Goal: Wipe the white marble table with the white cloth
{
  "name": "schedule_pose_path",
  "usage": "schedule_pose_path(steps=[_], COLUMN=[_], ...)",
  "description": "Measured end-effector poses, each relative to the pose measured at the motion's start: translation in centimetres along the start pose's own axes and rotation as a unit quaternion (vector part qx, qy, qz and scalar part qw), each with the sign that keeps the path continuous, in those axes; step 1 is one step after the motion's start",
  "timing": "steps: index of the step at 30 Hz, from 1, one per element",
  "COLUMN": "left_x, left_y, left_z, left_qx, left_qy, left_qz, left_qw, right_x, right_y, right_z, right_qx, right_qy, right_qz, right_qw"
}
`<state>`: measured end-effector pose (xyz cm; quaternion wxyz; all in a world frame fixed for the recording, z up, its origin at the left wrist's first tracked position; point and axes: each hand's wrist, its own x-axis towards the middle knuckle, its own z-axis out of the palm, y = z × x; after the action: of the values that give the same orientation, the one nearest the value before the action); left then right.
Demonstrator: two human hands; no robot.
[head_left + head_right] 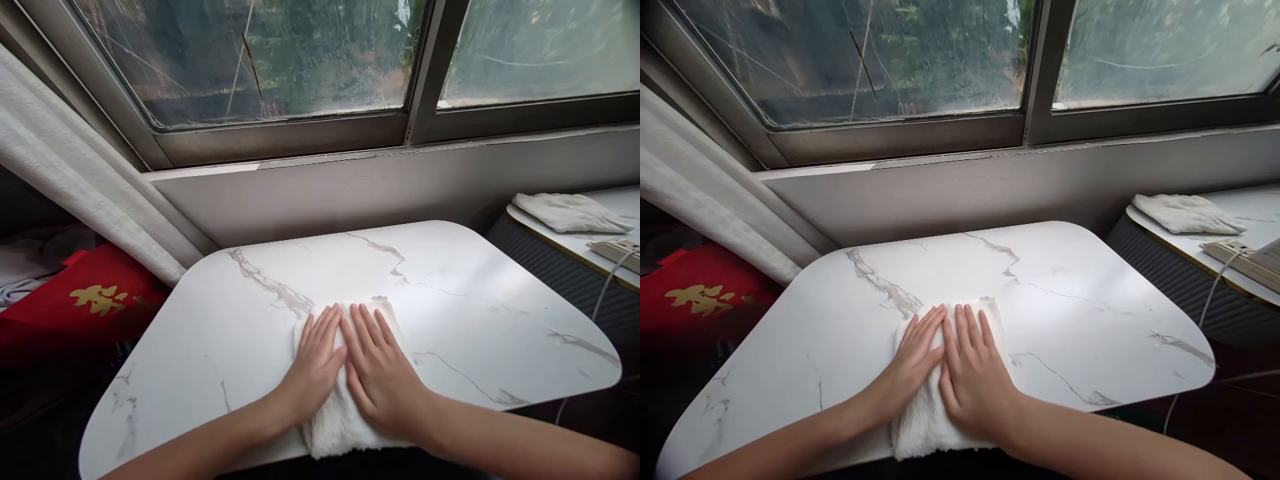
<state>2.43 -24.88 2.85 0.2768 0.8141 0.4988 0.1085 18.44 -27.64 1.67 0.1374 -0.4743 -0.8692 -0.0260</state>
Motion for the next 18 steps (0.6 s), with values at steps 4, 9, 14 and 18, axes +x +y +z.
schedule_pose_path(steps=[4,9,14,18], left_x=[3.5,10.6,16.5,18.7], left_y=[-3.6,-7.9,-11.4,-13.3], left_z=[-1.0,-4.2,-7.6,-9.2], left_qx=[0.067,0.142,0.131,0.146], left_qy=[0.09,0.166,0.181,0.208], left_qz=[-0.03,-0.016,-0.037,-0.033], left_qw=[0.993,0.976,0.974,0.967], right_x=[5.3,13.9,20.6,24.0], right_y=[1.1,3.2,5.0,5.7], right_z=[1.6,3.8,5.8,6.7], right_qx=[0.034,0.019,0.011,0.007], right_qy=[-0.005,0.032,0.055,0.061], right_qz=[0.013,0.071,0.118,0.115], right_qw=[0.999,0.997,0.991,0.991])
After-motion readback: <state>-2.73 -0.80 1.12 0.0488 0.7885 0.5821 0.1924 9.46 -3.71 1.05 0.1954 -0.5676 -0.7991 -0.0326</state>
